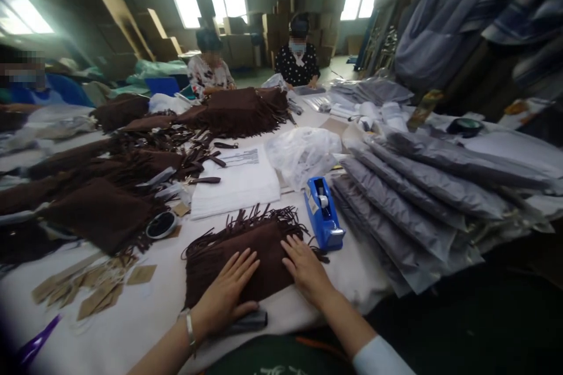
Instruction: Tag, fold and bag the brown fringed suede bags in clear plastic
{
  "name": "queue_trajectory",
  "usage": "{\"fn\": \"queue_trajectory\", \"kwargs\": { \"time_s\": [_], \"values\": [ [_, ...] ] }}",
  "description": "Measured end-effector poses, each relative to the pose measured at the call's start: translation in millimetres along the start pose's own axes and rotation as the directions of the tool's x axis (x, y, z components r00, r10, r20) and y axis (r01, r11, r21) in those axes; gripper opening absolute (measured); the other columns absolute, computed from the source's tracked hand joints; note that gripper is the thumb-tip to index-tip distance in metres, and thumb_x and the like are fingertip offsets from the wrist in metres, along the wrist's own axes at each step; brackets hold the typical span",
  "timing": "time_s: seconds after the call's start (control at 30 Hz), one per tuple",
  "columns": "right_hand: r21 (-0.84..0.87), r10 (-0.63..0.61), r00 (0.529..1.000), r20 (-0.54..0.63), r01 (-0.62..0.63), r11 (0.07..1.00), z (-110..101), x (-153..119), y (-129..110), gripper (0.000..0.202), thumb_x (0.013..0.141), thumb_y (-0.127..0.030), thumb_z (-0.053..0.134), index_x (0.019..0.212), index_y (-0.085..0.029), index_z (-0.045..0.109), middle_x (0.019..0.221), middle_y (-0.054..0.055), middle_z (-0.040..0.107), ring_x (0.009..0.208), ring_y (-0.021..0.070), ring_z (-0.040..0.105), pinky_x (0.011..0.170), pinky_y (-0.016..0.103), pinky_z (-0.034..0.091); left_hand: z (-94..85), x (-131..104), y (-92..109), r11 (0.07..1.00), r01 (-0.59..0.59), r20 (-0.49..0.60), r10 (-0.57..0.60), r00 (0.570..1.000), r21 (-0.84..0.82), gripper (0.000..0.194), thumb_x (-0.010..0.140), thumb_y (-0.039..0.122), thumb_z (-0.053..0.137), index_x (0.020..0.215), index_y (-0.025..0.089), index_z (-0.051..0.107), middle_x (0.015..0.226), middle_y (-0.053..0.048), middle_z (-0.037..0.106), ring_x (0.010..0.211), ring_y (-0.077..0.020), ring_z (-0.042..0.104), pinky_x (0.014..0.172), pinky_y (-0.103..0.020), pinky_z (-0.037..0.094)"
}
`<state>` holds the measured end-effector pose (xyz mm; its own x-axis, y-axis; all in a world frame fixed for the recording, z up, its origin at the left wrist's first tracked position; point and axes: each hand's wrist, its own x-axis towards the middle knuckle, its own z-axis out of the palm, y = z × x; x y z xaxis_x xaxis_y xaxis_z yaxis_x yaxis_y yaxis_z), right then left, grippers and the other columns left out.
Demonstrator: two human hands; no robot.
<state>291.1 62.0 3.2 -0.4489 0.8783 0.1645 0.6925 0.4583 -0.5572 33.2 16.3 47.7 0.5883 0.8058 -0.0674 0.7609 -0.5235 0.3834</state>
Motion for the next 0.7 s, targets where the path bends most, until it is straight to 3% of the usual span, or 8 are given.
{"fn": "queue_trajectory", "kwargs": {
  "time_s": [0.1,0.17,0.27,0.37,0.43,0.5,0.6,0.7],
  "values": [
    [0.224,0.149,0.975,-0.167,-0.109,0.968,-10.5,-14.7,8.3,0.044,0.096,-0.039,0.038,0.137,-0.022,0.041,0.145,0.008,0.038,0.138,0.0242,0.025,0.113,0.052,0.025,6.3,11.8,15.2,0.998,-0.046,0.059,0.043,0.997,0.037,0.086,0.072,0.022,0.061,0.147,0.022,0.018,0.154,-0.006,0.013,0.143,-0.0266,0.009,0.118,-0.049,0.011],
    [0.466,0.292,0.925,-0.243,-0.152,0.872,-14.4,-30.3,5.1,0.043,0.095,-0.043,0.039,0.133,-0.023,0.046,0.142,0.007,0.043,0.135,0.024,0.032,0.114,0.05,0.026,14.2,18.0,20.8,0.997,-0.037,0.055,0.033,0.998,0.063,0.089,0.066,0.012,0.054,0.147,0.019,0.019,0.154,-0.006,0.01,0.143,-0.0257,0.008,0.118,-0.048,0.012],
    [0.813,0.561,0.812,-0.163,-0.211,0.543,-12.1,-56.8,-5.7,0.044,0.093,-0.052,0.038,0.118,-0.02,0.057,0.122,0.011,0.059,0.112,0.0261,0.057,0.097,0.047,0.048,26.3,24.3,24.5,0.995,-0.012,0.027,0.009,1.0,0.102,0.087,0.062,0.006,0.048,0.145,0.013,0.024,0.153,-0.01,0.014,0.142,-0.0269,0.011,0.118,-0.048,0.017],
    [0.94,0.676,0.727,0.119,-0.302,0.16,-6.2,-76.8,-15.1,0.053,0.09,-0.061,0.038,0.103,-0.015,0.06,0.099,0.015,0.067,0.087,0.0275,0.067,0.073,0.043,0.057,30.4,25.0,23.1,0.992,-0.037,-0.008,0.038,0.999,0.118,0.075,0.068,0.005,0.044,0.142,0.011,0.032,0.15,-0.011,0.026,0.14,-0.0263,0.021,0.116,-0.049,0.025],
    [0.924,0.579,0.735,0.353,-0.372,-0.092,-5.1,-81.0,-20.5,0.061,0.088,-0.065,0.037,0.106,-0.012,0.061,0.102,0.018,0.067,0.093,0.0281,0.066,0.079,0.044,0.055,26.8,21.7,21.5,0.991,-0.073,-0.069,0.081,0.994,0.11,0.069,0.074,0.004,0.04,0.142,0.012,0.033,0.148,-0.01,0.032,0.138,-0.0241,0.026,0.114,-0.048,0.03],
    [0.85,0.347,0.782,0.517,-0.42,-0.319,-6.2,-75.3,-27.2,0.069,0.088,-0.068,0.033,0.117,-0.01,0.058,0.117,0.019,0.062,0.108,0.0267,0.06,0.096,0.043,0.047,20.0,16.5,21.7,0.989,-0.109,-0.145,0.124,0.982,0.103,0.068,0.076,0.002,0.037,0.143,0.014,0.03,0.147,-0.009,0.034,0.138,-0.0224,0.027,0.113,-0.049,0.033],
    [0.79,0.133,0.865,0.483,-0.365,-0.493,-6.4,-49.1,-39.0,0.072,0.089,-0.069,0.029,0.124,-0.012,0.054,0.125,0.015,0.058,0.119,0.0233,0.053,0.107,0.039,0.035,11.5,8.5,25.7,0.982,-0.152,-0.211,0.172,0.962,0.11,0.071,0.076,-0.002,0.035,0.144,0.016,0.025,0.147,-0.007,0.035,0.139,-0.0209,0.025,0.112,-0.049,0.035],
    [0.82,0.151,0.91,0.385,-0.263,-0.508,-2.7,-11.6,-43.8,0.074,0.086,-0.073,0.026,0.119,-0.015,0.058,0.116,0.013,0.064,0.116,0.0256,0.055,0.103,0.045,0.039,11.5,3.7,29.7,0.979,-0.165,-0.22,0.189,0.957,0.122,0.075,0.074,-0.002,0.036,0.145,0.016,0.022,0.147,-0.007,0.035,0.139,-0.0212,0.026,0.111,-0.05,0.036]
  ]
}}
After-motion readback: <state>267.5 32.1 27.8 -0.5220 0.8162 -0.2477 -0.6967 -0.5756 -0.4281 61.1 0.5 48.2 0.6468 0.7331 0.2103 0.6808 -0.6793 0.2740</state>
